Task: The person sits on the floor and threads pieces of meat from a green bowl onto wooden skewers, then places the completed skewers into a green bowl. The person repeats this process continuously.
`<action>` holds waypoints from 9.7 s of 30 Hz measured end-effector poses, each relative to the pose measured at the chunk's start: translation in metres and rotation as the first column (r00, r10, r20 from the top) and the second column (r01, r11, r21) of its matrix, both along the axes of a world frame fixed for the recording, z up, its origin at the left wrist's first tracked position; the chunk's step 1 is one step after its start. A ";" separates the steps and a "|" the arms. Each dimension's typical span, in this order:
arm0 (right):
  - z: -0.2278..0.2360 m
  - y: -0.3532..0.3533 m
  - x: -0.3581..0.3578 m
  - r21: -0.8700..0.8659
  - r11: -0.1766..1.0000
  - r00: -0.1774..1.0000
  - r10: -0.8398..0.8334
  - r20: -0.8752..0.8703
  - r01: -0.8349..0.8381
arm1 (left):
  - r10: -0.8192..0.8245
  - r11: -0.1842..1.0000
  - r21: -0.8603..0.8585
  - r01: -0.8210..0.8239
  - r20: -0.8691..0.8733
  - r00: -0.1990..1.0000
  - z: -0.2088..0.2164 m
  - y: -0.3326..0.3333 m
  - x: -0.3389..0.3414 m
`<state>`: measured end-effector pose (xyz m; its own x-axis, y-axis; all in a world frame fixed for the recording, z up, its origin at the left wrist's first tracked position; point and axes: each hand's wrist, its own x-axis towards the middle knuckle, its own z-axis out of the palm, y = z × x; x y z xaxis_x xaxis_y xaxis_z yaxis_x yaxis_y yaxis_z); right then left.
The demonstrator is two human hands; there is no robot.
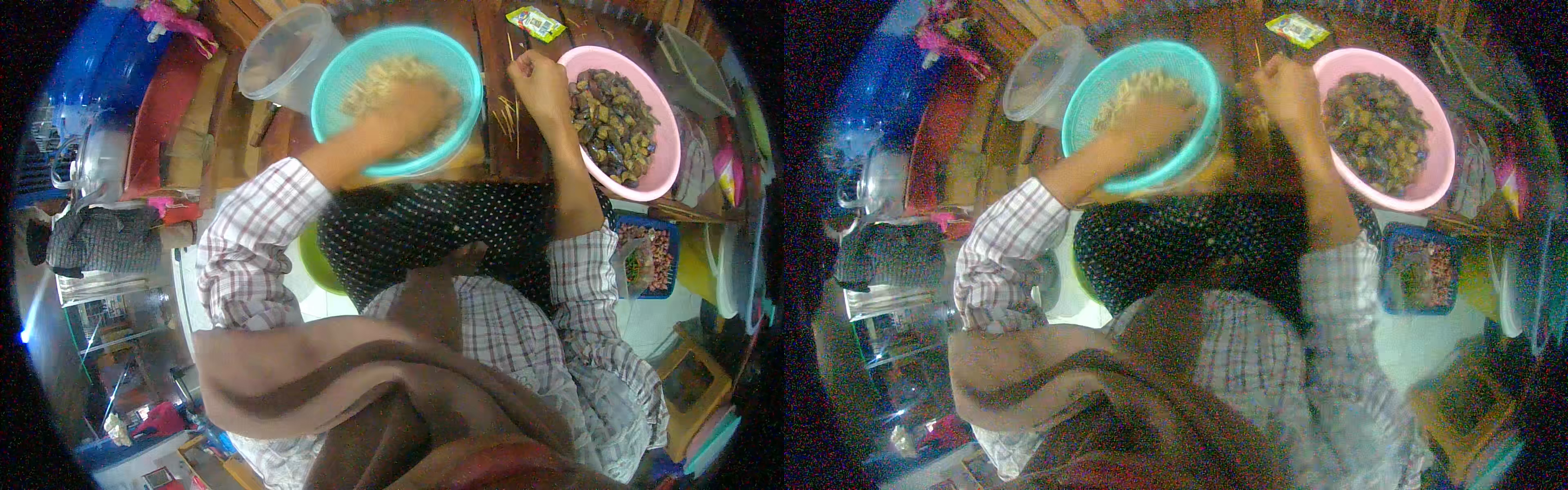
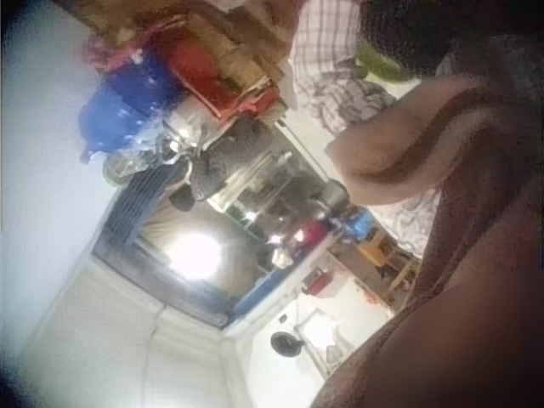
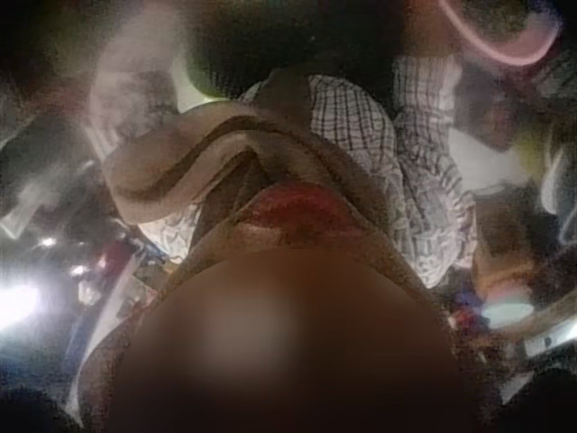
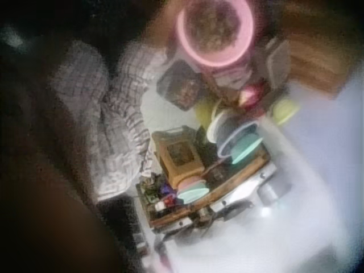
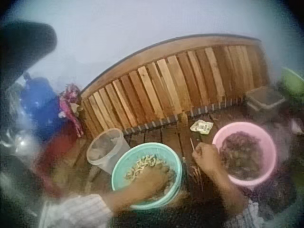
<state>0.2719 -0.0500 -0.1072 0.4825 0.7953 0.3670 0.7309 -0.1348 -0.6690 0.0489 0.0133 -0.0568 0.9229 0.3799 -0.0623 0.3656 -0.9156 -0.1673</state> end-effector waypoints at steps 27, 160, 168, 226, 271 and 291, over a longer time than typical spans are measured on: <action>-0.009 0.004 0.006 0.046 0.999 0.999 0.028 0.032 -0.029 | 0.198 0.876 -0.480 -0.043 0.277 0.940 0.056 0.056 -0.079; 0.106 -0.020 -0.120 0.027 0.893 0.891 0.446 0.092 -0.450 | 0.924 0.042 -0.650 0.759 0.315 0.218 0.043 0.017 -0.052; 0.111 -0.024 -0.128 -0.019 0.923 0.920 0.385 0.070 -0.385 | 0.920 0.142 -0.751 0.645 0.341 0.194 0.049 0.001 -0.042; 0.115 -0.037 -0.125 0.058 0.933 0.907 0.330 0.262 -0.356 | 0.435 0.877 -0.470 0.097 0.865 0.251 0.048 -0.003 -0.049; 0.113 -0.018 -0.103 0.230 0.929 0.953 0.257 0.163 -0.290 | 0.625 0.778 -0.504 -0.375 0.568 0.536 0.039 0.024 -0.079; 0.100 -0.010 -0.089 0.203 0.871 0.861 0.481 -0.169 -0.447 | 0.626 0.406 -0.883 0.236 0.457 0.632 0.041 0.031 -0.086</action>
<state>0.1827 -0.0599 -0.0074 0.1497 0.8884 0.4340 0.5257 0.3003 -0.7959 -0.0373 0.0442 -0.0159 0.7187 0.6907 0.0796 0.1382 -0.2542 0.9572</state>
